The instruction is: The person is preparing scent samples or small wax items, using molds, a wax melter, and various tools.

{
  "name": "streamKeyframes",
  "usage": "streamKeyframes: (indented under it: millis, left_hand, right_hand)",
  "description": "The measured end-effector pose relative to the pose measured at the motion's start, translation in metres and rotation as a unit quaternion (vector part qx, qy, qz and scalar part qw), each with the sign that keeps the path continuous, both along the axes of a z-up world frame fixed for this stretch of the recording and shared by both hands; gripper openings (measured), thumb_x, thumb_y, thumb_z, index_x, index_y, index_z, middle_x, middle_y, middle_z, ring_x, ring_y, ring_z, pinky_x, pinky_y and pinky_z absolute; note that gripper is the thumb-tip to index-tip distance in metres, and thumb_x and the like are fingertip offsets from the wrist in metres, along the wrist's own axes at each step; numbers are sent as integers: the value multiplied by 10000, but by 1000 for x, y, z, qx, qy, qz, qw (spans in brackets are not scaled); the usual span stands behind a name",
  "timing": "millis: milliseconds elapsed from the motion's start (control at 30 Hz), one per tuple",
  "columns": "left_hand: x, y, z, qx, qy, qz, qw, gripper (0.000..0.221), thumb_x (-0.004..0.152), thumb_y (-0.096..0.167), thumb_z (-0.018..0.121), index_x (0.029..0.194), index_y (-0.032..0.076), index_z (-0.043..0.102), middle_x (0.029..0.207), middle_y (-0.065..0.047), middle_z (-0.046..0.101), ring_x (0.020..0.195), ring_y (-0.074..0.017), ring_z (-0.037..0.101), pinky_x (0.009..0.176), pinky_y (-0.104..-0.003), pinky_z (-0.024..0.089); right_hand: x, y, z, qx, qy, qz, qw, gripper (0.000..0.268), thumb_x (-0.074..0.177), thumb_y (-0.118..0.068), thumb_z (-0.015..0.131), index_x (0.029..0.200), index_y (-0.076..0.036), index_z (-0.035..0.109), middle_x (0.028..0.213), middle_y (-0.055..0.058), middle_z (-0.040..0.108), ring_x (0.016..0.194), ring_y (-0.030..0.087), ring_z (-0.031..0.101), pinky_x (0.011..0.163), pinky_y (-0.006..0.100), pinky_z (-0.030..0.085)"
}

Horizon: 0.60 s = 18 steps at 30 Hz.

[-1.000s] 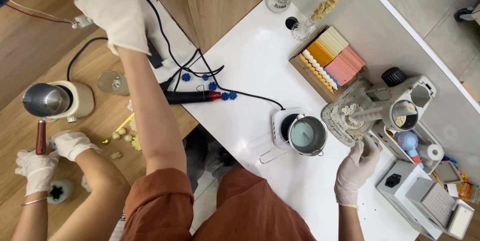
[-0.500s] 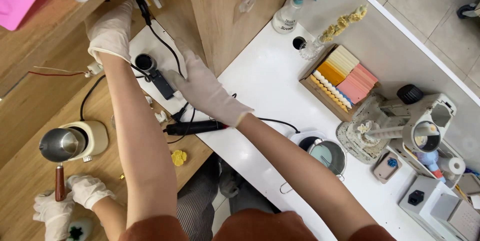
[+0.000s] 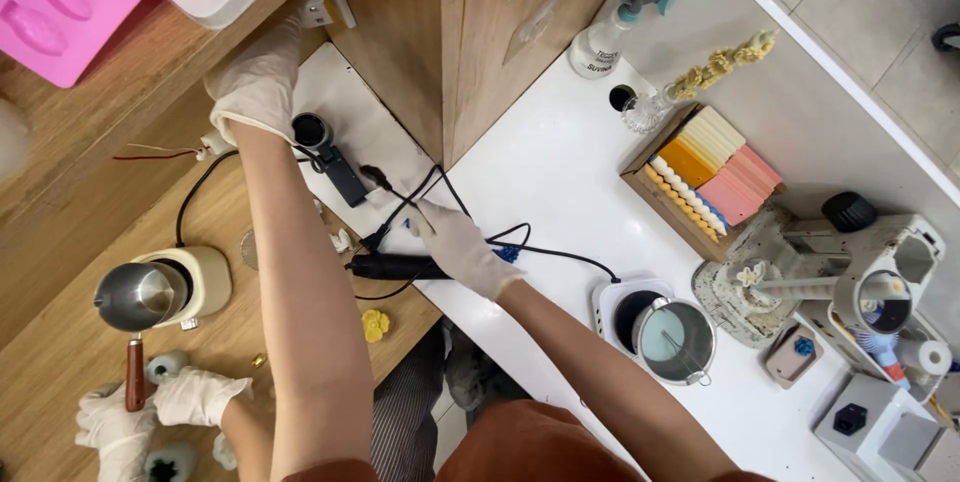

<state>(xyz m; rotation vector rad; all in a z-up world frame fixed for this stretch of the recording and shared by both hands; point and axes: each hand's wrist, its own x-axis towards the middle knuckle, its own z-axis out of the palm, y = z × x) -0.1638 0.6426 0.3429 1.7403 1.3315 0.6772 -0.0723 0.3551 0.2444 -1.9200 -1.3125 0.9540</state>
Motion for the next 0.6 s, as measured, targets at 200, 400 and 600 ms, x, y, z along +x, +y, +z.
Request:
streamKeyframes:
  millis: [200,400,600]
  left_hand:
    - [-1,-90,72,-38,140,110,983,672,1036,588,456,1505,112,388,1499,-122,541,1375,-320,513,1132,-394,394]
    - [-24,-184,-36,84,-65,240,965,486,1037,383,626,1306,2,491,1380,-212,578,1271,-325,581,1051,-398,460]
    - [-44,-233,-67,117,12,278,953,247,1050,219,680,1157,21,578,1204,-170,611,1118,-301,606,982,-386,504]
  right_hand:
    - [14,-107,69,39,-9,37,999,216,1035,-222,526,1060,-29,619,930,175,614,869,366,614,753,430,490]
    - [27,-231,52,43,35,55,997,181,869,-31,590,1046,-46,627,1020,105,624,927,289,660,833,351,550]
    - [34,-251,21,52,-136,131,981,126,826,-36,652,941,-87,662,1150,110,653,1089,310,630,871,398,525]
